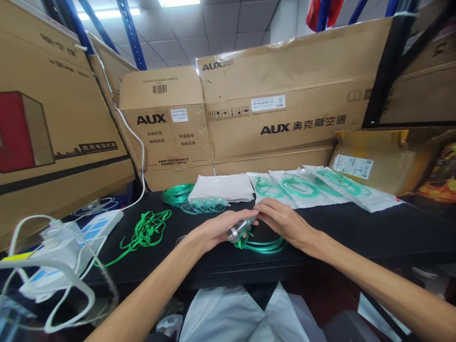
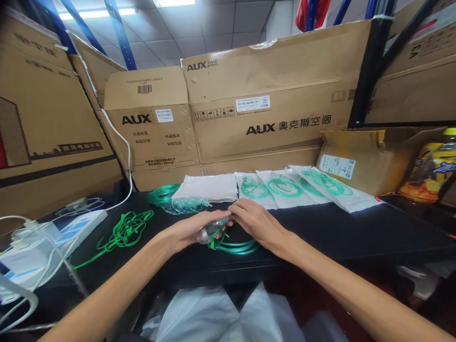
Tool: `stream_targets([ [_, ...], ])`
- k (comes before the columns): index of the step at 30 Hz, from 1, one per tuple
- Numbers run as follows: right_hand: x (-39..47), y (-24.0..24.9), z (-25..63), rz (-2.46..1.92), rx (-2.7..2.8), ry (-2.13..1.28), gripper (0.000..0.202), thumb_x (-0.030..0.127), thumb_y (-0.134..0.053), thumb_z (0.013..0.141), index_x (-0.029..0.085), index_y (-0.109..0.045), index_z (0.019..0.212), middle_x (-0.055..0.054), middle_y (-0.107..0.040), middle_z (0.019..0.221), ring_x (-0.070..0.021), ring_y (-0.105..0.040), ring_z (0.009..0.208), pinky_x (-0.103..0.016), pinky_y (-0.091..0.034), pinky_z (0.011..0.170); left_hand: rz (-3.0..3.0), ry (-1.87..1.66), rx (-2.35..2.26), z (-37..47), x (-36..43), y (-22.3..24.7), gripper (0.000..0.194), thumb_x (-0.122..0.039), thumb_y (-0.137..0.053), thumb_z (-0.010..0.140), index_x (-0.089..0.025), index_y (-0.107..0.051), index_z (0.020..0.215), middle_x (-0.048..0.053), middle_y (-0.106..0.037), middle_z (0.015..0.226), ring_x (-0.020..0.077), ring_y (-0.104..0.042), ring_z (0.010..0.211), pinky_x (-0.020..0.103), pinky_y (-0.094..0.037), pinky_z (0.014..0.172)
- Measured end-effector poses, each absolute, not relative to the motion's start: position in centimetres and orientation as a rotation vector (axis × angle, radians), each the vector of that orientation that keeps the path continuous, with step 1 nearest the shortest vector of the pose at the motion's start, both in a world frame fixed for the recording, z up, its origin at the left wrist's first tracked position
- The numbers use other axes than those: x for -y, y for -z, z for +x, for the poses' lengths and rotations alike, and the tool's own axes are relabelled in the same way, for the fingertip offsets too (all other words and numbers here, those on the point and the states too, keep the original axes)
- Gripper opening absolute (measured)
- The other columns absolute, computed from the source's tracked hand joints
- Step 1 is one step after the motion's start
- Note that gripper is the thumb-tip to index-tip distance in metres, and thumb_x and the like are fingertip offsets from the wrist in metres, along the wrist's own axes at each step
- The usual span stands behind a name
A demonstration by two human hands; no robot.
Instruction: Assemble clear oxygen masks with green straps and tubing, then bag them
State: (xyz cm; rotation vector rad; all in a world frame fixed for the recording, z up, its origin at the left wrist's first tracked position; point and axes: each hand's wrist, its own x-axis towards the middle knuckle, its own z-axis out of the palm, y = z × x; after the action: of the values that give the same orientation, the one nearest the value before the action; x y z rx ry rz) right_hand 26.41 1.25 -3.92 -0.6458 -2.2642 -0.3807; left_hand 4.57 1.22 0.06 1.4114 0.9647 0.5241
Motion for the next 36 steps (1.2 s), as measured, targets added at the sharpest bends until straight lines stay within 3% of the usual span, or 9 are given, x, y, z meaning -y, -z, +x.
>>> stream_targets([
  [6,-1.1,3.8,26.8,-0.603,2.35,0.424,0.022,0.011,-0.043,0.103,0.016,-0.062,0.112,-0.01,-0.067,0.095,-0.0213,-0.059,0.086,-0.035,-0.049,0.076,1.56,-0.538,-1.023,4.9,-0.3,-0.1,0.045,-0.06,-0.074,0.074,-0.015,-0.07,0.079,0.002,-0.063,0.074,0.0146,-0.051,0.068,0.027,-0.033,0.06],
  [11,-1.4,3.7,27.2,-0.609,2.44,0.412,0.027,0.008,-0.04,0.102,0.016,-0.065,0.107,-0.008,-0.069,0.091,-0.0194,-0.057,0.081,-0.034,-0.045,0.075,1.731,-0.592,-1.151,5.1,0.7,-0.4,0.041,-0.057,-0.07,0.077,-0.018,-0.059,0.075,0.001,-0.066,0.076,0.0159,-0.055,0.071,0.027,-0.038,0.066],
  [20,-2.0,3.0,26.2,-0.665,2.556,0.306,0.038,0.0,-0.035,0.096,0.017,-0.068,0.095,-0.006,-0.064,0.084,-0.0182,-0.055,0.077,-0.031,-0.043,0.074,2.32,-0.589,-1.563,4.4,2.6,0.5,0.03,-0.054,-0.057,0.088,-0.025,-0.055,0.089,0.005,-0.071,0.087,0.0277,-0.065,0.082,0.03,-0.034,0.065],
  [25,-2.6,3.1,28.4,-0.777,2.547,0.236,0.032,0.001,-0.042,0.094,0.016,-0.069,0.097,-0.008,-0.068,0.086,-0.0188,-0.062,0.078,-0.029,-0.047,0.07,2.45,-0.676,-1.656,3.7,5.0,0.4,0.02,-0.044,-0.062,0.087,-0.026,-0.053,0.086,0.0,-0.07,0.083,0.0238,-0.064,0.077,0.029,-0.028,0.061],
  [28,-2.2,3.6,28.8,-0.836,2.532,0.218,0.031,0.005,-0.042,0.097,0.017,-0.07,0.101,-0.008,-0.068,0.09,-0.019,-0.064,0.08,-0.029,-0.05,0.071,2.333,-0.744,-1.564,3.1,5.2,0.3,0.023,-0.048,-0.062,0.089,-0.025,-0.056,0.086,-0.002,-0.068,0.08,0.0204,-0.06,0.073,0.029,-0.032,0.063],
  [31,-1.7,3.8,28.0,-0.857,2.535,0.199,0.029,0.01,-0.044,0.1,0.019,-0.072,0.104,-0.007,-0.067,0.092,-0.0185,-0.065,0.08,-0.028,-0.052,0.07,2.238,-0.819,-1.432,2.6,4.4,0.7,0.026,-0.05,-0.058,0.093,-0.024,-0.062,0.089,-0.002,-0.07,0.09,0.0192,-0.061,0.079,0.029,-0.039,0.072],
  [36,-0.9,3.1,28.2,-0.832,2.434,0.151,0.034,0.027,-0.047,0.105,0.027,-0.061,0.136,-0.012,-0.064,0.128,-0.0232,-0.068,0.102,-0.037,-0.057,0.086,2.309,-0.954,-1.46,1.5,3.1,1.3,0.031,-0.054,-0.054,0.097,-0.026,-0.068,0.103,0.0,-0.069,0.112,0.0227,-0.062,0.104,0.031,-0.042,0.087],
])
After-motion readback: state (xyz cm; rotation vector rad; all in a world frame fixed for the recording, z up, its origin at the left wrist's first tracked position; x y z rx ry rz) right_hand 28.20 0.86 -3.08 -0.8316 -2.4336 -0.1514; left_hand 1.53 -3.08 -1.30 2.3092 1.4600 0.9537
